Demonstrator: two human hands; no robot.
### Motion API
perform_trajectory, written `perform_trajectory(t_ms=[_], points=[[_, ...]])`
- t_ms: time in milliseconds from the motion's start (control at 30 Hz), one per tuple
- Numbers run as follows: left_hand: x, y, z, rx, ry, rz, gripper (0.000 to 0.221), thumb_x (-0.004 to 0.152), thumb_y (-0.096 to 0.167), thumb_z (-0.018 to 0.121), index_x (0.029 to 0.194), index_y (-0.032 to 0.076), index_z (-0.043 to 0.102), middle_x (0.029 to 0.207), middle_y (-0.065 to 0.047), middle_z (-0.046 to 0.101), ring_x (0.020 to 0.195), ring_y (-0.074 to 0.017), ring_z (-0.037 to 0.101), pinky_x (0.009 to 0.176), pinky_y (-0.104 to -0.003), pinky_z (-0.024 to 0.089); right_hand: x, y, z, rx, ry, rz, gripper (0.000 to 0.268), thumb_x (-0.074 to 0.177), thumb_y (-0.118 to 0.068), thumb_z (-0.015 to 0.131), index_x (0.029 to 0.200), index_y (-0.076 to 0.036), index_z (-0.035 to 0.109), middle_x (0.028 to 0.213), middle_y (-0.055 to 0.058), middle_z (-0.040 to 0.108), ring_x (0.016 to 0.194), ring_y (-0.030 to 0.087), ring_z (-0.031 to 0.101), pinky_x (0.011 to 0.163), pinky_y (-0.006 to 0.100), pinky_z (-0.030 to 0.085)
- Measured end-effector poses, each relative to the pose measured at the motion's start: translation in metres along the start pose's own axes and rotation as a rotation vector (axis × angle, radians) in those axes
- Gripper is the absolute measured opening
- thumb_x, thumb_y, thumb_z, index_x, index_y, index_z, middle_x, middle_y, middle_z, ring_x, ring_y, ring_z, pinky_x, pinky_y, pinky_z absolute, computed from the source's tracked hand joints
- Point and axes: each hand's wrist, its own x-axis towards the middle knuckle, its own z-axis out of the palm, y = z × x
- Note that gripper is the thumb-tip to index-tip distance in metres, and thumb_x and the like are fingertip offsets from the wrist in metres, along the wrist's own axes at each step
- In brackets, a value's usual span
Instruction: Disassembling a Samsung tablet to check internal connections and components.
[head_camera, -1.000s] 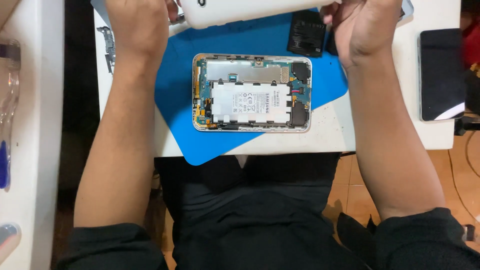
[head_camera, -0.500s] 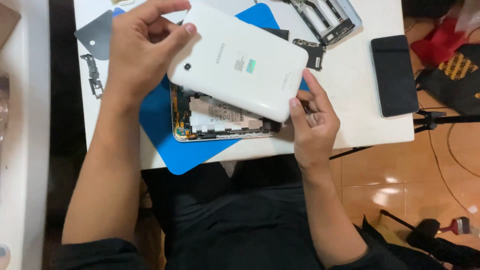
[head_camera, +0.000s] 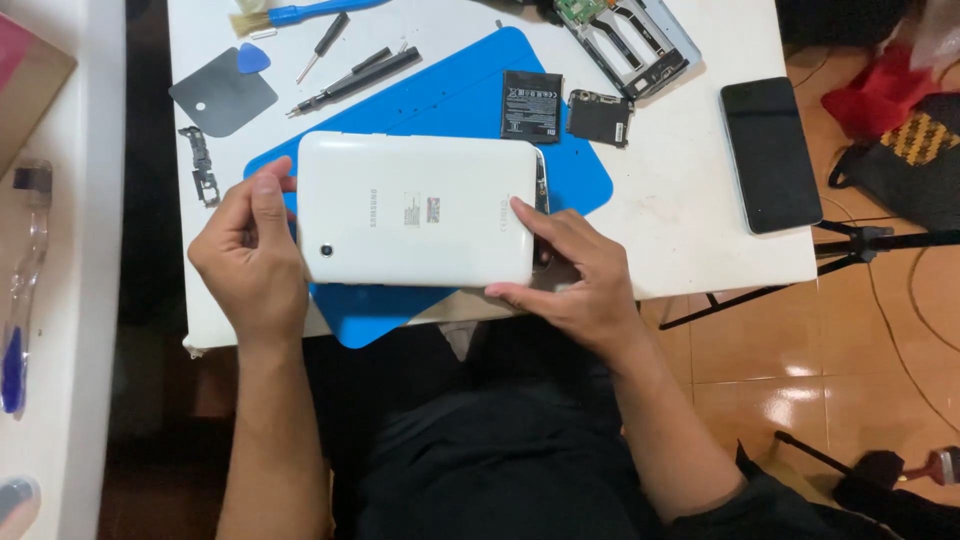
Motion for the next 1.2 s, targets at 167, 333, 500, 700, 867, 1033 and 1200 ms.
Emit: perform_trajectory(t_ms=[167, 333, 500, 700, 867, 1033, 1200], points=[[-0.003, 0.003, 0.003, 0.046, -0.033, 0.033, 0.019, 0.113, 0.007, 0.062, 0.111, 0.000, 0.080, 0.084, -0.013, 0.072, 0.066, -0.0095, 0.054, 0.063, -0.028, 0.052, -0.014, 0.011, -0.008, -0.250, -0.023, -0.136, 0.074, 0.067, -0.027, 0.100, 0.132, -0.007, 0.072, 0.090, 0.008, 0.072, 0.077, 0.022, 0.060, 0.072, 0.035, 0.057], [-0.001, 0.005, 0.009, 0.117, -0.114, 0.165, 0.008, 0.104, 0.004, 0.079, 0.110, 0.000, 0.081, 0.089, -0.015, 0.074, 0.068, -0.0207, 0.064, 0.064, -0.031, 0.054, -0.012, 0.010, -0.012, -0.331, -0.027, -0.133, 0.075, 0.070, -0.023, 0.098, 0.136, -0.006, 0.069, 0.090, 0.010, 0.067, 0.080, 0.024, 0.059, 0.074, 0.038, 0.057], [-0.002, 0.007, 0.009, 0.228, -0.119, 0.153, 0.007, 0.104, 0.008, 0.079, 0.108, 0.003, 0.082, 0.089, -0.012, 0.075, 0.077, -0.0227, 0.066, 0.074, -0.033, 0.051, -0.009, 0.008, -0.006, -0.391, -0.065, -0.078, 0.080, 0.071, -0.027, 0.098, 0.141, -0.005, 0.065, 0.090, 0.012, 0.063, 0.083, 0.026, 0.056, 0.076, 0.039, 0.055], [-0.003, 0.012, 0.012, 0.345, -0.150, 0.128, 0.007, 0.105, 0.010, 0.079, 0.108, 0.004, 0.081, 0.089, -0.010, 0.075, 0.085, -0.0258, 0.067, 0.082, -0.035, 0.048, -0.010, 0.008, -0.001, -0.550, -0.049, -0.102, 0.076, 0.071, -0.036, 0.098, 0.136, -0.007, 0.070, 0.079, 0.007, 0.052, 0.071, 0.024, 0.052, 0.068, 0.036, 0.048], [-0.002, 0.009, 0.013, 0.375, -0.150, 0.147, 0.009, 0.103, 0.010, 0.078, 0.111, 0.006, 0.080, 0.096, -0.010, 0.076, 0.088, -0.0271, 0.068, 0.081, -0.035, 0.046, -0.005, 0.005, -0.002, -0.506, -0.034, -0.088, 0.072, 0.068, -0.031, 0.100, 0.130, -0.005, 0.074, 0.085, 0.007, 0.056, 0.074, 0.023, 0.056, 0.070, 0.035, 0.051], [-0.002, 0.012, 0.013, 0.401, -0.143, 0.155, 0.011, 0.104, 0.010, 0.076, 0.111, 0.003, 0.079, 0.100, -0.014, 0.075, 0.088, -0.0311, 0.069, 0.079, -0.037, 0.045, -0.004, -0.004, -0.002, -0.447, -0.004, -0.023, 0.072, 0.068, -0.029, 0.100, 0.130, -0.004, 0.072, 0.112, 0.014, 0.060, 0.093, 0.032, 0.064, 0.086, 0.042, 0.056], [-0.001, 0.009, 0.012, 0.423, -0.184, 0.161, 0.025, 0.103, 0.021, 0.081, 0.114, 0.000, 0.077, 0.104, -0.020, 0.075, 0.090, -0.0359, 0.068, 0.079, -0.041, 0.045, -0.004, -0.009, -0.002, -0.505, -0.024, 0.009, 0.064, 0.074, -0.036, 0.096, 0.127, -0.007, 0.074, 0.124, 0.015, 0.061, 0.101, 0.034, 0.063, 0.091, 0.046, 0.054]])
